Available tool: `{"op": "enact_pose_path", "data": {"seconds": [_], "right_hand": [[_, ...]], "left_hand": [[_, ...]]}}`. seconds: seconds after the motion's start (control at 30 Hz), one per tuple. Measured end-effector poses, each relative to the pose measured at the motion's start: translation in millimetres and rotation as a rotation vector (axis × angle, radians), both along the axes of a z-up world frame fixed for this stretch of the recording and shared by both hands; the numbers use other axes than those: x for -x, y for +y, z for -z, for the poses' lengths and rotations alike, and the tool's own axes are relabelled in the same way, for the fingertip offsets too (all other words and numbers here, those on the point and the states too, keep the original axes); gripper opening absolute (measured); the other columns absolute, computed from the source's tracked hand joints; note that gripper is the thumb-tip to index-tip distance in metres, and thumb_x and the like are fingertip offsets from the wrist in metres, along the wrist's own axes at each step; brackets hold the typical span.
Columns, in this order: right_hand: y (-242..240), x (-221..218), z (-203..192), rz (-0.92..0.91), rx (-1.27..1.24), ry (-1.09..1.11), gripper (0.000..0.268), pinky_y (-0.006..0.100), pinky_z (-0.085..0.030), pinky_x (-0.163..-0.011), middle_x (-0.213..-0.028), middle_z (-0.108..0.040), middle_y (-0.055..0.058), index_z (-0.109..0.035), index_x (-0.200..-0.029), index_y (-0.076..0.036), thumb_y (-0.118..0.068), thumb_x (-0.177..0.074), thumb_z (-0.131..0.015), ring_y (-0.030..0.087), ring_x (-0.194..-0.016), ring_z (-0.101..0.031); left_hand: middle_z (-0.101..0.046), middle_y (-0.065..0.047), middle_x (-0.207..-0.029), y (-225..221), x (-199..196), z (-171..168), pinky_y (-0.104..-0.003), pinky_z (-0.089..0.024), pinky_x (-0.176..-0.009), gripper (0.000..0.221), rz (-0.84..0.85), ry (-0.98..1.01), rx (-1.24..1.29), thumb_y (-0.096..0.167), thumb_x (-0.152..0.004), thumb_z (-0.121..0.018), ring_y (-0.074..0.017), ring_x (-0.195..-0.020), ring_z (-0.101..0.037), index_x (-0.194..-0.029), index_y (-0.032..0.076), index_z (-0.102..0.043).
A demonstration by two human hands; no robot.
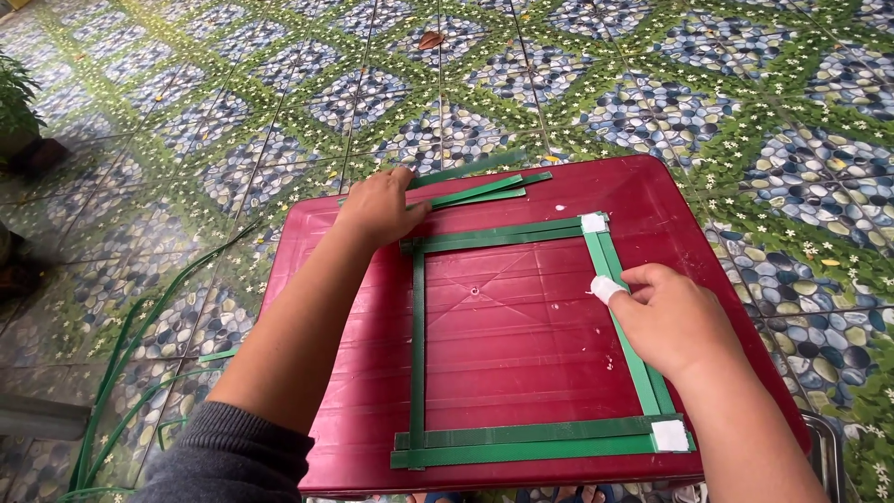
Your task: Assembling a rectangular frame, likely for a sleeping bag, by taping together green plastic strips on a small table.
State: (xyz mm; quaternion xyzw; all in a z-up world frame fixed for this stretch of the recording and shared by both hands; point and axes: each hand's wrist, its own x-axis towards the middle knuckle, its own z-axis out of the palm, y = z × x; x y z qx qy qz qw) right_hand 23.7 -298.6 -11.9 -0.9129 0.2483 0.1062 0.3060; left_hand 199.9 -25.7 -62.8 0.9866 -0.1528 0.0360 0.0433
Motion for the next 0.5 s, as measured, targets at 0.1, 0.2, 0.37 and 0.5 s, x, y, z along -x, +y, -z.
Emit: {"op": "enact_pose_path", "data": {"seconds": [0.1,0.2,0.37,0.5], "right_hand": [[2,1,-5,0.007,-0.015,0.017,0.037,0.041,-0.046,-0.077,-0.110,-0.062,0.002,-0.058,-0.113,-0.019,-0.033,-0.080,-0.051,0.025,-0.096,-0.059],[1,0,-3,0.008,-0.019,0.012,0.040,0.040,-0.046,-0.078,-0.110,-0.062,0.003,-0.058,-0.113,-0.018,-0.038,-0.079,-0.053,0.026,-0.096,-0.060],[2,1,-6,-0.003,-0.021,0.014,0.044,0.041,-0.046,-0.079,-0.111,-0.061,0.004,-0.057,-0.114,-0.017,-0.044,-0.079,-0.052,0.027,-0.097,-0.059],[0,0,-3,0.005,-0.021,0.008,0.040,0.041,-0.046,-0.079,-0.110,-0.062,0.004,-0.057,-0.114,-0.018,-0.037,-0.079,-0.053,0.026,-0.097,-0.059]], "left_hand": [[-0.059,-0.015,-0.097,3,-6,4,-0.045,-0.044,-0.069,0.043,-0.032,0.098,-0.093,0.046,-0.081,-0.053,-0.0347,-0.088,-0.055,-0.102,0.008,-0.051],[-0.061,-0.011,-0.096,4,-7,3,-0.043,-0.043,-0.070,0.031,-0.037,0.150,-0.049,0.039,-0.081,-0.055,-0.0324,-0.088,-0.055,-0.098,0.012,-0.056],[-0.061,-0.012,-0.091,7,-11,8,-0.043,-0.044,-0.068,0.026,-0.022,0.098,-0.096,0.034,-0.085,-0.053,-0.0333,-0.082,-0.056,-0.093,0.010,-0.055],[-0.062,-0.011,-0.093,6,-8,6,-0.043,-0.044,-0.070,0.025,-0.005,0.086,-0.110,0.034,-0.086,-0.051,-0.0320,-0.083,-0.057,-0.096,0.011,-0.056]]}}
